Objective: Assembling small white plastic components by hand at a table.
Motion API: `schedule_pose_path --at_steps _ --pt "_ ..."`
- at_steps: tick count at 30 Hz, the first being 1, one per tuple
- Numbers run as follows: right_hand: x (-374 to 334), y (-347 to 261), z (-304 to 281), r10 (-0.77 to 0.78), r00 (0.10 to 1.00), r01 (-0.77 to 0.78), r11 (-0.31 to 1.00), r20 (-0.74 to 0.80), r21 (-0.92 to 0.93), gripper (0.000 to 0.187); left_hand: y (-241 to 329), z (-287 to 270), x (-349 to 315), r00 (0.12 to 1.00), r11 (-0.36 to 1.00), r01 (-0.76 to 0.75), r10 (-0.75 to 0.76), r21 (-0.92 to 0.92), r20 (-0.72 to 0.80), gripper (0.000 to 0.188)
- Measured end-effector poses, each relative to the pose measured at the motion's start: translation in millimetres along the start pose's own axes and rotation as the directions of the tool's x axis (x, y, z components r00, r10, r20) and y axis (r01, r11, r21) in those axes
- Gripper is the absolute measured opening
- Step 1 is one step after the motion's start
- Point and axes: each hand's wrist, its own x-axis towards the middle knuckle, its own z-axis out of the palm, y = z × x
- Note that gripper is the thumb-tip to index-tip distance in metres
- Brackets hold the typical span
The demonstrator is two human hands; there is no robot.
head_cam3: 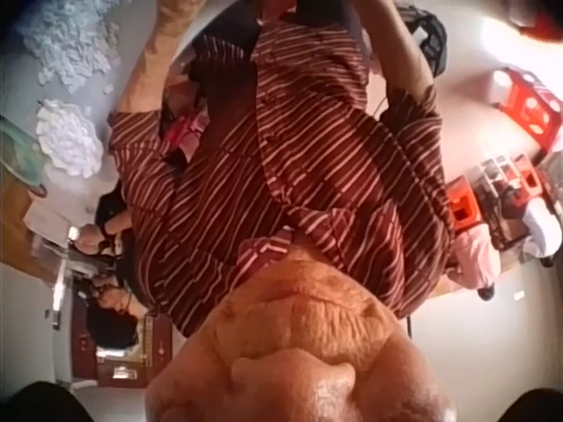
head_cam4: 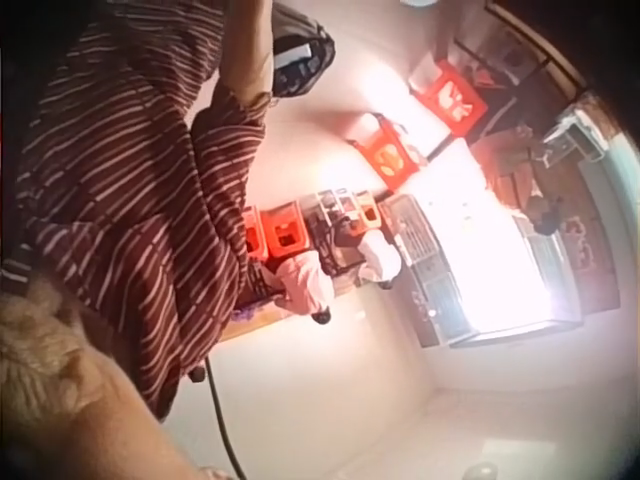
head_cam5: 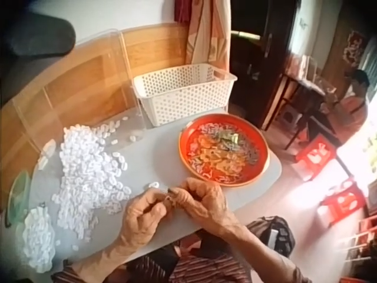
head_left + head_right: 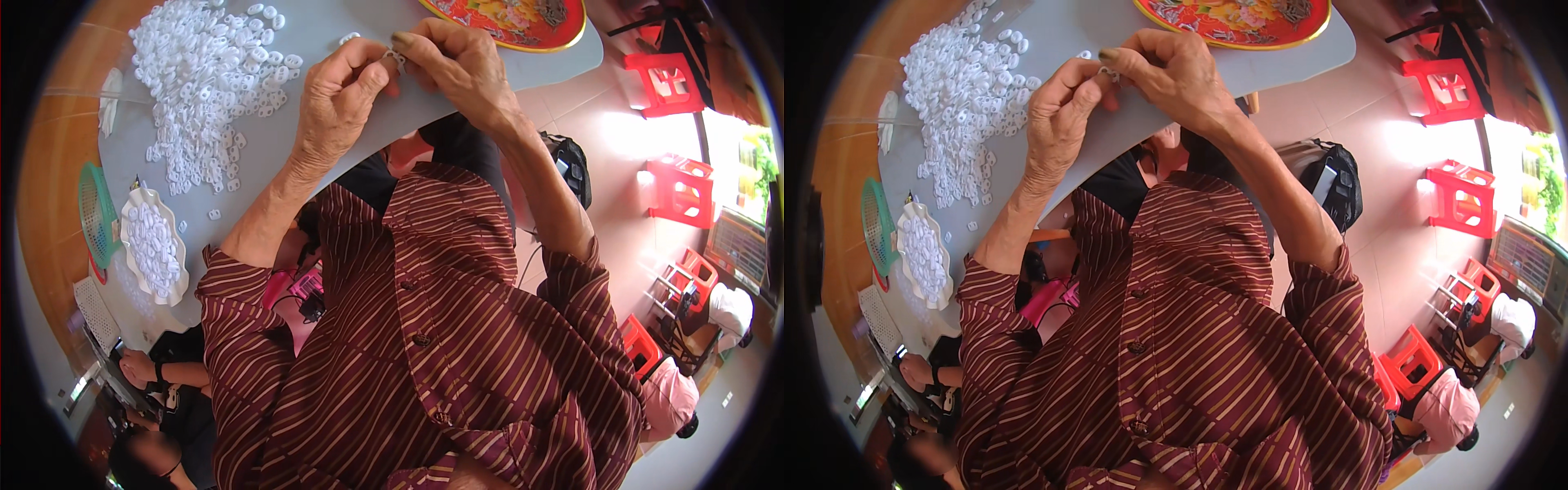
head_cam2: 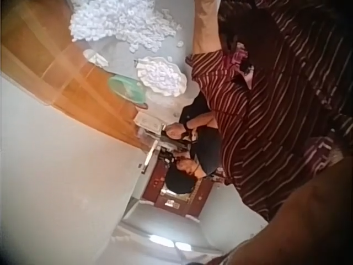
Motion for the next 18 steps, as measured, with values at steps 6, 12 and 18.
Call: schedule_pose_path --at_steps 6,12,18 --pt "-4 15 0 -0.129 0.991 0.117 0.968 0.042 0.223 0.022 8 0 -1 0.999 0.999 0.027 -0.028 0.036 0.032 0.016" --pt "-3 14 2 -0.031 0.999 0.024 0.911 0.011 0.411 0.019 28 -21 10 0.999 0.968 -0.028 0.024 0.250 0.021 0.018" --pt "-5 14 1 -0.098 0.994 0.105 0.960 -0.038 0.259 0.018 18 -58 46 0.948 0.661 -0.317 0.207 0.681 0.240 0.007"
